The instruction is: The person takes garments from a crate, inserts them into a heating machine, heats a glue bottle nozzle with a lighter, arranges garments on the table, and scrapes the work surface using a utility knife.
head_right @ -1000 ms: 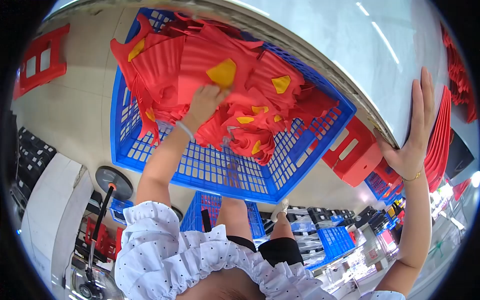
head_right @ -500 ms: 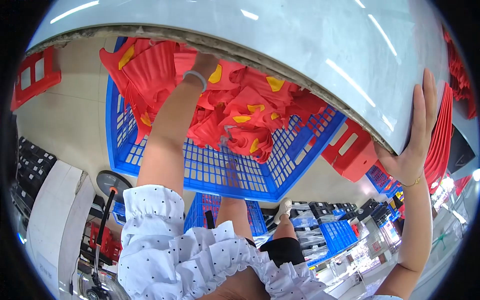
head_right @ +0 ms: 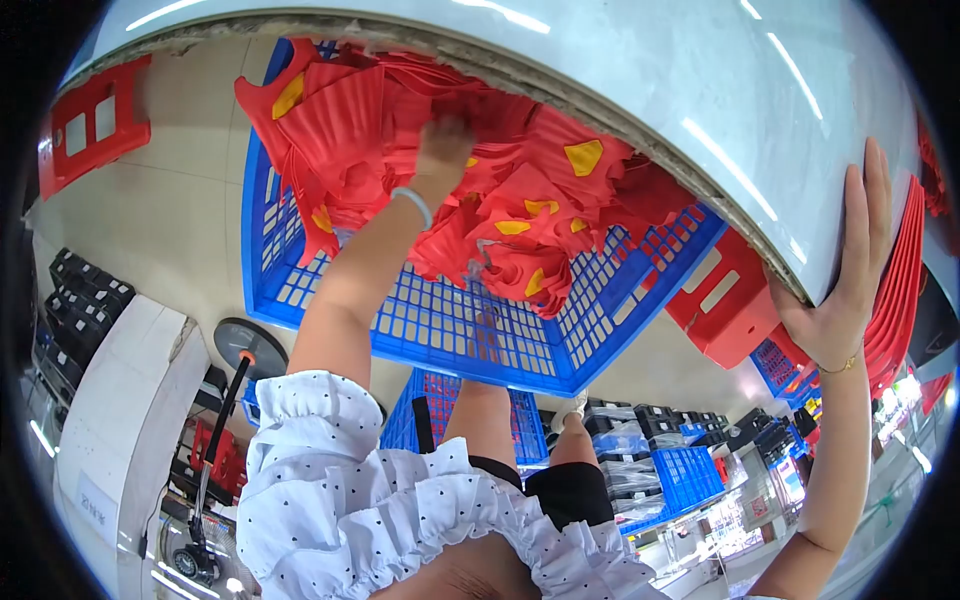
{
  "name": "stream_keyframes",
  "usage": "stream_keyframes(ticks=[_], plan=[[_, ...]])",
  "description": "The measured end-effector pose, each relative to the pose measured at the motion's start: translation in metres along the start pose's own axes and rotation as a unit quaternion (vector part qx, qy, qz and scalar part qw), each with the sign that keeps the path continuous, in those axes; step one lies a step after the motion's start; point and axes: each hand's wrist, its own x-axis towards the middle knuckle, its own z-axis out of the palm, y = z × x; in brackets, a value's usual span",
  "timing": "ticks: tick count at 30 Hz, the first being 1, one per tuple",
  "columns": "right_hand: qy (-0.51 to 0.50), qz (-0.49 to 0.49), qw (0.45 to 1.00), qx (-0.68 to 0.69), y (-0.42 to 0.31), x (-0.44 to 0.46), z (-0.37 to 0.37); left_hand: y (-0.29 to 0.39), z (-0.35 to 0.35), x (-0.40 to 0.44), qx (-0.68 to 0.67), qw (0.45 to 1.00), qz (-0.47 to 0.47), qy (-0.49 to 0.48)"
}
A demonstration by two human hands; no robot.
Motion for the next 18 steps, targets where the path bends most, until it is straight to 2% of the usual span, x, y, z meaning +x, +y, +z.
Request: stream_keyframes(ticks=[2, 3, 6, 11, 14, 15, 17, 18], plan=[[0.001, 0.000, 1.000, -0.001, 0.000, 0.000, -0.001, 0.012, 0.018, 0.003, 0.075, 0.982, 0.061, 0.165], [0.002, 0.001, 1.000, -0.002, 0.001, -0.001, -0.001, 0.018, 0.021, 0.008, 0.078, 0.982, 0.057, 0.163], [0.007, -0.004, 1.000, 0.003, 0.002, -0.001, 0.001, 0.023, 0.024, 0.021, -0.066, 0.996, -0.025, -0.048], [-0.006, -0.008, 1.000, 0.015, 0.000, -0.001, -0.001, -0.022, 0.005, 0.011, -0.095, 0.992, -0.005, -0.078], [-0.007, -0.002, 1.000, 0.001, -0.002, 0.000, -0.003, -0.034, -0.019, -0.050, -0.215, 0.974, -0.061, -0.017], [-0.008, -0.007, 1.000, -0.001, -0.001, 0.000, -0.003, -0.036, -0.020, -0.071, -0.214, 0.975, -0.067, -0.015], [-0.011, -0.015, 1.000, -0.007, 0.000, 0.002, -0.003, -0.043, -0.010, -0.106, -0.332, 0.929, -0.160, 0.039], [-0.010, -0.018, 1.000, -0.008, -0.001, 0.002, -0.003, -0.057, 0.012, -0.114, -0.332, 0.928, -0.162, 0.041]])
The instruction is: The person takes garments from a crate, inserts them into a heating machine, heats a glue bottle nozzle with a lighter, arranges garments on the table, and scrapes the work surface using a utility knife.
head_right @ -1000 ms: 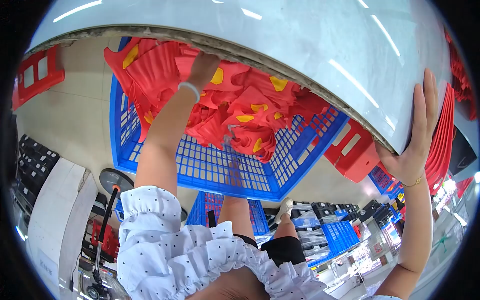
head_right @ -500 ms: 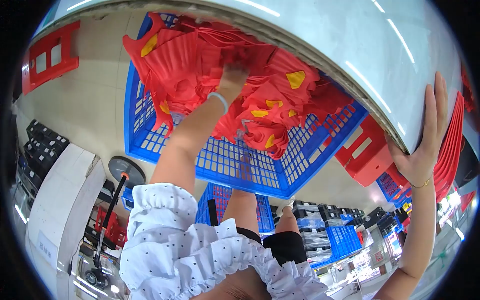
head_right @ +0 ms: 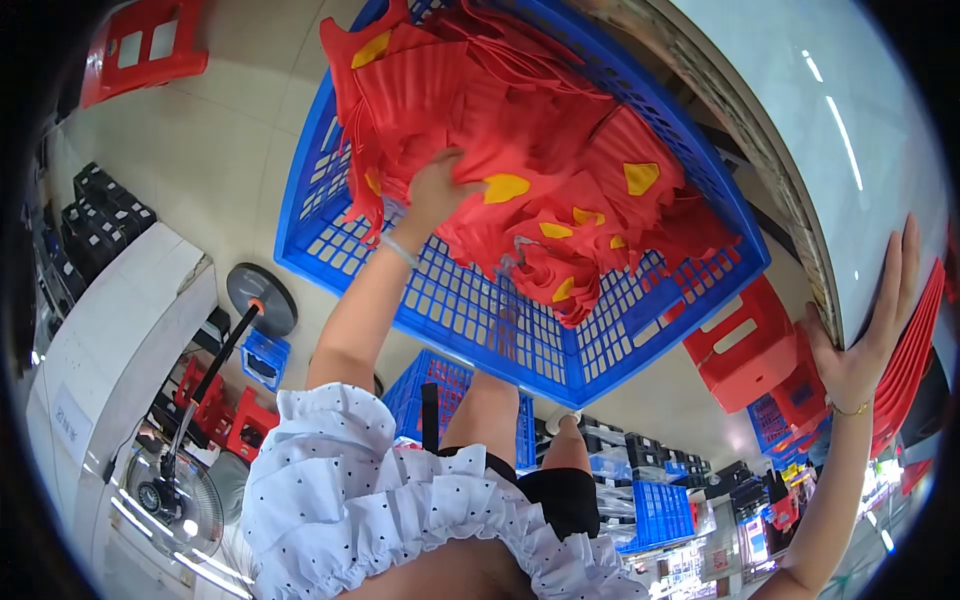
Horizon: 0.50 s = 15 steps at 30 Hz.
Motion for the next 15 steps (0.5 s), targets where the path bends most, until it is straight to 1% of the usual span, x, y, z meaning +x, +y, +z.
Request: stream_keyframes(ticks=[1, 2, 3, 4, 5, 6, 7, 9, 10, 13, 14, 15], plan=[[0.001, 0.006, 1.000, 0.001, -0.001, 0.000, 0.000, -0.028, 0.009, -0.001, -0.030, 0.992, 0.052, 0.111], [0.000, 0.013, 1.000, 0.003, -0.002, -0.001, 0.000, -0.054, 0.019, 0.002, -0.061, 0.968, 0.103, 0.219], [-0.001, 0.020, 1.000, 0.005, -0.003, -0.001, -0.001, -0.063, 0.018, 0.008, -0.167, 0.949, 0.041, 0.264], [-0.002, 0.019, 1.000, 0.004, -0.003, -0.002, -0.001, -0.069, 0.013, 0.014, -0.270, 0.913, -0.022, 0.304], [0.000, 0.019, 1.000, 0.008, -0.003, -0.002, 0.000, -0.080, 0.002, 0.021, -0.070, 0.940, -0.013, 0.334], [0.002, 0.019, 1.000, 0.012, -0.003, -0.002, 0.001, -0.084, -0.015, 0.031, 0.133, 0.927, -0.004, 0.351], [0.004, 0.019, 1.000, 0.015, -0.003, -0.002, 0.001, -0.089, -0.022, 0.043, 0.132, 0.927, -0.005, 0.351], [0.003, 0.018, 1.000, 0.015, -0.003, -0.002, 0.001, -0.089, -0.033, 0.063, 0.139, 0.935, -0.070, 0.318], [0.001, 0.018, 1.000, 0.017, -0.002, -0.002, 0.001, -0.086, -0.036, 0.067, 0.138, 0.936, -0.073, 0.317], [-0.003, 0.018, 1.000, 0.020, -0.002, -0.003, 0.002, -0.063, -0.054, 0.074, 0.131, 0.964, -0.143, 0.184], [-0.003, 0.021, 1.000, 0.019, -0.002, -0.004, 0.002, -0.065, -0.051, 0.074, 0.131, 0.963, -0.142, 0.186], [-0.003, 0.024, 1.000, 0.016, -0.002, -0.004, 0.001, -0.069, -0.045, 0.072, 0.142, 0.967, -0.108, 0.181]])
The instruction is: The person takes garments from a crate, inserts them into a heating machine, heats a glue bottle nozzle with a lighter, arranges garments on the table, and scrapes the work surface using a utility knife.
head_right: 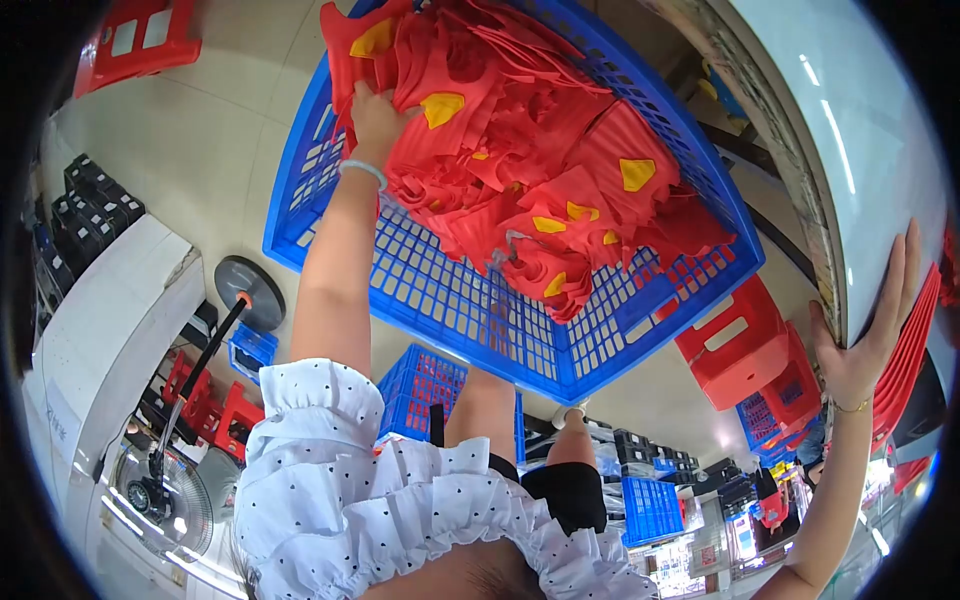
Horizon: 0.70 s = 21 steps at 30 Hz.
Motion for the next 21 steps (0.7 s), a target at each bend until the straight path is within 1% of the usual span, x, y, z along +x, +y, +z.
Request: stream_keyframes(ticks=[2, 3, 5, 7, 9, 11, 12, 13, 14, 15, 16, 17, 19, 20, 21], plan=[[0.007, -0.010, 1.000, -0.015, -0.001, 0.001, -0.001, 0.003, 0.002, -0.007, 0.005, 0.998, 0.070, 0.003], [0.012, -0.020, 0.999, -0.026, -0.002, 0.003, -0.002, 0.005, 0.003, -0.012, 0.003, 0.997, 0.071, 0.005], [0.019, -0.030, 0.999, -0.037, -0.003, 0.004, -0.002, 0.025, -0.015, -0.044, 0.035, 0.992, 0.124, 0.012], [0.035, -0.017, 0.999, -0.017, -0.005, 0.004, -0.001, 0.043, -0.032, -0.092, 0.032, 0.981, 0.179, 0.061], [0.047, -0.002, 0.999, -0.008, -0.007, 0.002, 0.000, 0.046, -0.048, -0.146, 0.003, 0.966, 0.249, 0.062], [0.085, -0.016, 0.996, 0.000, -0.007, 0.002, 0.002, 0.056, -0.068, -0.202, -0.088, 0.952, 0.270, 0.111], [0.112, -0.027, 0.993, -0.003, -0.006, 0.001, 0.003, 0.059, -0.083, -0.230, -0.087, 0.950, 0.279, 0.109], [0.137, -0.038, 0.990, -0.006, -0.005, 0.001, 0.005, 0.064, -0.103, -0.258, -0.118, 0.939, 0.303, 0.107], [0.149, -0.045, 0.988, 0.003, -0.009, 0.002, 0.003, 0.067, -0.124, -0.285, -0.149, 0.927, 0.327, 0.105], [0.161, -0.052, 0.986, 0.012, -0.014, 0.001, 0.001, 0.071, -0.146, -0.307, -0.147, 0.925, 0.337, 0.101], [0.064, 0.010, 0.998, -0.021, -0.011, -0.003, 0.000, 0.076, -0.170, -0.328, -0.152, 0.913, 0.362, 0.111], [-0.034, 0.073, 0.995, -0.053, -0.007, -0.007, -0.001, 0.080, -0.194, -0.348, -0.157, 0.900, 0.387, 0.122], [-0.012, 0.056, 0.998, -0.041, -0.014, -0.008, -0.005, 0.087, -0.235, -0.394, -0.160, 0.885, 0.417, 0.130], [0.065, -0.050, 0.985, 0.152, -0.007, -0.011, -0.002, 0.090, -0.252, -0.413, -0.136, 0.879, 0.435, 0.138], [0.143, -0.154, 0.919, 0.334, -0.011, -0.022, -0.008, 0.092, -0.268, -0.429, -0.110, 0.871, 0.456, 0.146]])
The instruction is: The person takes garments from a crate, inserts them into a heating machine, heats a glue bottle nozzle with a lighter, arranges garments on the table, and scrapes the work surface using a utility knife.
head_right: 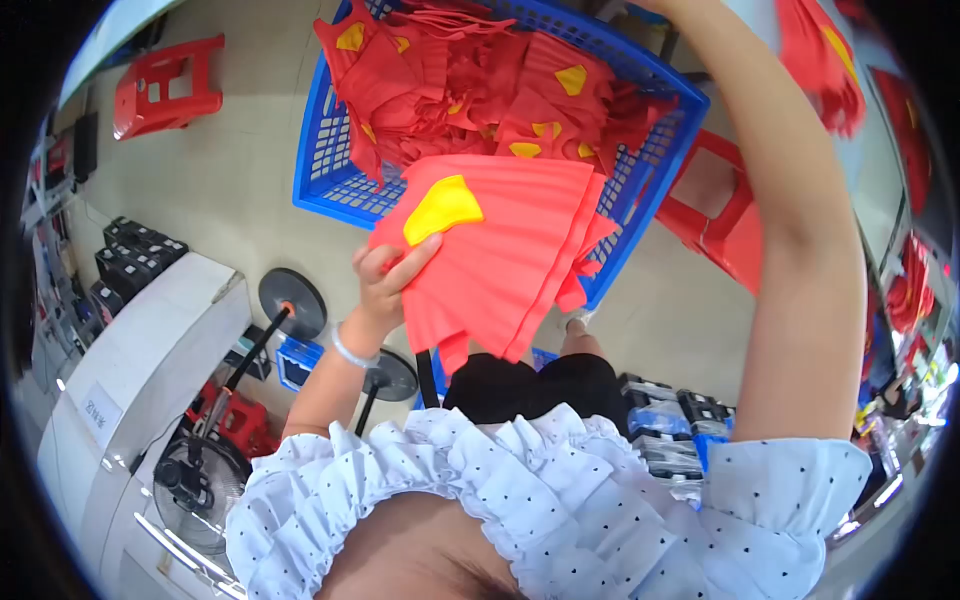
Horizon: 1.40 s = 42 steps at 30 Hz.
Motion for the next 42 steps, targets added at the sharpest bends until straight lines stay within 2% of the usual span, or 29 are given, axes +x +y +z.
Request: stream_keyframes(ticks=[2, 4, 5, 6, 7, 8, 9, 11, 12, 13, 15, 16, 19, 20, 23, 28, 29, 31, 33, 35, 37, 42], plan=[[-0.008, -0.009, 0.995, -0.101, -0.047, -0.023, 0.014, 0.029, -0.028, -0.008, 0.023, 0.998, 0.049, -0.012], [-0.024, 0.089, 0.979, -0.184, -0.118, -0.067, 0.033, 0.061, -0.046, -0.018, 0.078, 0.989, 0.124, -0.034], [-0.111, 0.179, 0.974, -0.086, -0.154, -0.102, 0.036, 0.080, -0.051, -0.020, 0.104, 0.981, 0.160, -0.040], [-0.194, 0.263, 0.945, 0.018, -0.187, -0.139, 0.036, 0.101, -0.053, -0.020, 0.100, 0.979, 0.173, -0.038], [-0.250, 0.364, 0.879, 0.182, -0.205, -0.174, 0.034, 0.114, -0.051, -0.014, 0.097, 0.974, 0.196, -0.054], [-0.289, 0.445, 0.777, 0.340, -0.228, -0.215, 0.025, 0.137, -0.051, -0.008, 0.096, 0.968, 0.223, -0.067], [-0.275, 0.451, 0.780, 0.337, -0.250, -0.256, 0.017, 0.161, -0.049, -0.002, 0.095, 0.960, 0.250, -0.081], [-0.177, 0.361, 0.881, 0.250, -0.286, -0.339, -0.001, 0.216, -0.034, 0.012, 0.045, 0.957, 0.275, -0.076], [-0.168, 0.364, 0.881, 0.250, -0.300, -0.380, -0.012, 0.247, -0.026, 0.015, -0.003, 0.956, 0.281, -0.081], [-0.122, 0.415, 0.825, 0.363, -0.317, -0.422, -0.020, 0.282, -0.020, 0.011, -0.051, 0.953, 0.286, -0.090], [-0.021, 0.481, 0.674, 0.560, -0.336, -0.495, -0.043, 0.348, -0.004, 0.010, -0.068, 0.945, 0.302, -0.104], [-0.005, 0.478, 0.680, 0.556, -0.347, -0.534, -0.055, 0.385, 0.006, 0.013, -0.085, 0.939, 0.313, -0.111], [0.229, 0.343, 0.544, 0.731, -0.389, -0.652, -0.068, 0.488, 0.029, 0.022, -0.129, 0.913, 0.369, -0.120], [0.252, 0.342, 0.547, 0.721, -0.408, -0.685, -0.072, 0.521, 0.038, 0.028, -0.150, 0.898, 0.397, -0.114], [0.495, 0.250, 0.378, 0.741, -0.470, -0.745, -0.086, 0.607, 0.058, 0.049, -0.186, 0.850, 0.476, -0.123], [0.611, 0.216, 0.349, 0.677, -0.523, -0.843, -0.095, 0.718, 0.101, 0.066, -0.188, 0.751, 0.597, -0.209], [0.613, 0.248, 0.369, 0.653, -0.531, -0.863, -0.087, 0.738, 0.109, 0.069, -0.190, 0.727, 0.620, -0.226], [0.622, 0.306, 0.423, 0.583, -0.534, -0.905, -0.094, 0.776, 0.129, 0.077, -0.272, 0.721, 0.555, -0.311], [0.654, 0.387, 0.430, 0.488, -0.544, -0.931, -0.093, 0.796, 0.165, 0.084, -0.359, 0.690, 0.433, -0.456], [0.654, 0.435, 0.433, 0.443, -0.555, -0.961, -0.097, 0.840, 0.176, 0.089, -0.339, 0.656, 0.426, -0.522], [0.644, 0.477, 0.395, 0.449, -0.561, -0.980, -0.112, 0.868, 0.214, 0.095, -0.321, 0.606, 0.561, -0.463], [0.578, 0.500, 0.429, 0.482, -0.513, -1.084, -0.130, 0.970, 0.294, 0.140, -0.316, 0.561, 0.641, -0.418]])
